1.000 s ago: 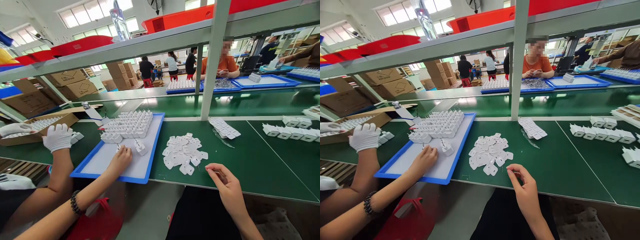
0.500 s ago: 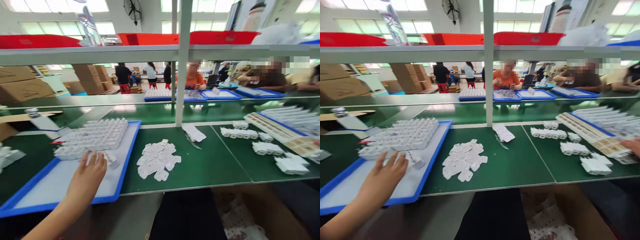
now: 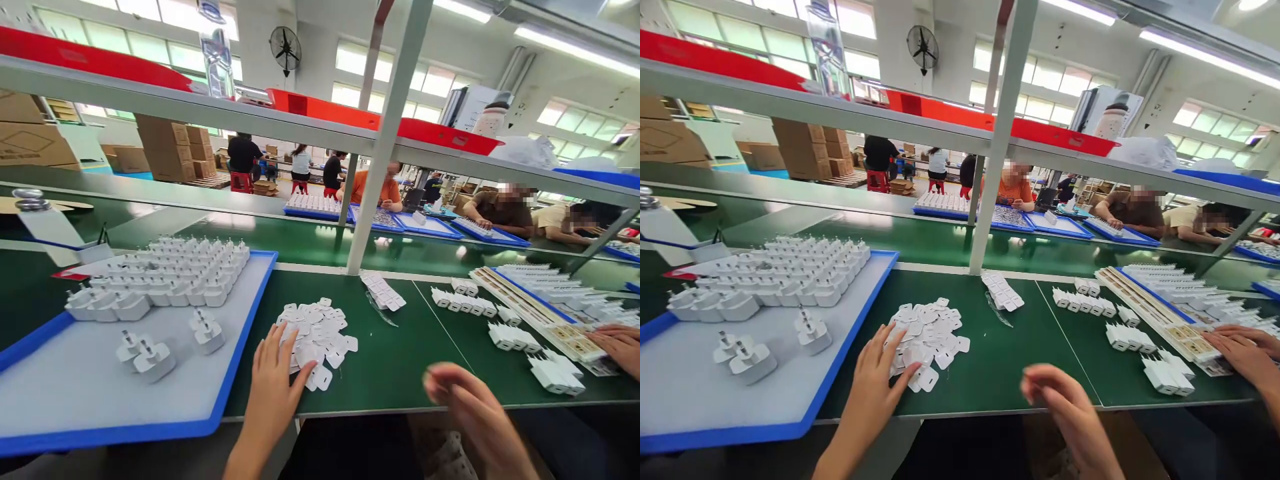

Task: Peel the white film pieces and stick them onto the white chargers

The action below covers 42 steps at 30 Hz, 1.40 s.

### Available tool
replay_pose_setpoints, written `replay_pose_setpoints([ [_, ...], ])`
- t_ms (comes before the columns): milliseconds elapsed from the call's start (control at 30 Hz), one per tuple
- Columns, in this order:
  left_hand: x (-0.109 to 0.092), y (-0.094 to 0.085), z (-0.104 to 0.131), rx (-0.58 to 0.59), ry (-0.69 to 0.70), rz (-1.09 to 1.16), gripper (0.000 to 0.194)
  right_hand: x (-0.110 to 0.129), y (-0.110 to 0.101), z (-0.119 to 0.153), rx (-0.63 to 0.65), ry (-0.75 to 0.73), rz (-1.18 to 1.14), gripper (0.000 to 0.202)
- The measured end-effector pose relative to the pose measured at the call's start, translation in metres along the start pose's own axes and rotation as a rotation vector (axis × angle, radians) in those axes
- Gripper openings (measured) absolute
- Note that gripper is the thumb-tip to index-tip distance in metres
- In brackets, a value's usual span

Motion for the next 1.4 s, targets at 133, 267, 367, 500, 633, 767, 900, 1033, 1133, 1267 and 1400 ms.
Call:
replay_pose_setpoints([
  [133,-0.002,0.019,0.012,0.13,0.026,-0.035,0.058,-0.039,0.121,-0.082,0.482,-0.035,0.388,0.028],
  [267,-0.002,0.019,0.015,0.152,0.048,-0.046,0.053,-0.059,0.196,-0.138,0.584,-0.109,0.578,0.044],
  [367,-0.002,0.016,0.016,0.143,0.042,-0.035,0.047,-0.07,0.227,-0.146,0.662,-0.168,0.708,0.037],
  [500,-0.004,0.014,0.016,0.128,0.025,-0.01,0.04,-0.076,0.241,-0.14,0.7,-0.272,0.835,0.014],
  [633,-0.004,0.016,0.016,0.137,0.012,0.016,0.038,-0.075,0.242,-0.132,0.719,-0.373,0.893,0.025],
  [767,-0.002,0.018,0.016,0.166,-0.02,0.056,0.037,-0.072,0.243,-0.133,0.714,-0.428,0.915,0.026],
  [900,-0.002,0.018,0.018,0.197,-0.043,0.081,0.036,-0.069,0.245,-0.134,0.718,-0.463,0.934,0.021],
  [1033,-0.001,0.019,0.019,0.221,-0.057,0.088,0.034,-0.066,0.244,-0.131,0.735,-0.497,0.945,0.014],
  [1133,0.0,0.019,0.019,0.233,-0.063,0.102,0.033,-0.067,0.246,-0.131,0.743,-0.5,0.966,0.008],
  [1267,0.0,0.019,0.017,0.25,-0.076,0.124,0.032,-0.072,0.254,-0.136,0.731,-0.455,0.986,0.011],
  [1400,0.002,0.019,0.018,0.264,-0.108,0.163,0.03,-0.077,0.256,-0.146,0.693,-0.354,0.934,0.021],
])
Point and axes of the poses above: each hand's wrist, its own z-axis away from the middle knuckle, its own y-axis out of the palm, x = y × z, the point moved 9 cm from there along -z, towards the middle knuckle, and after that the axes turned 7 degrees about -x, right-handed, at the moved point
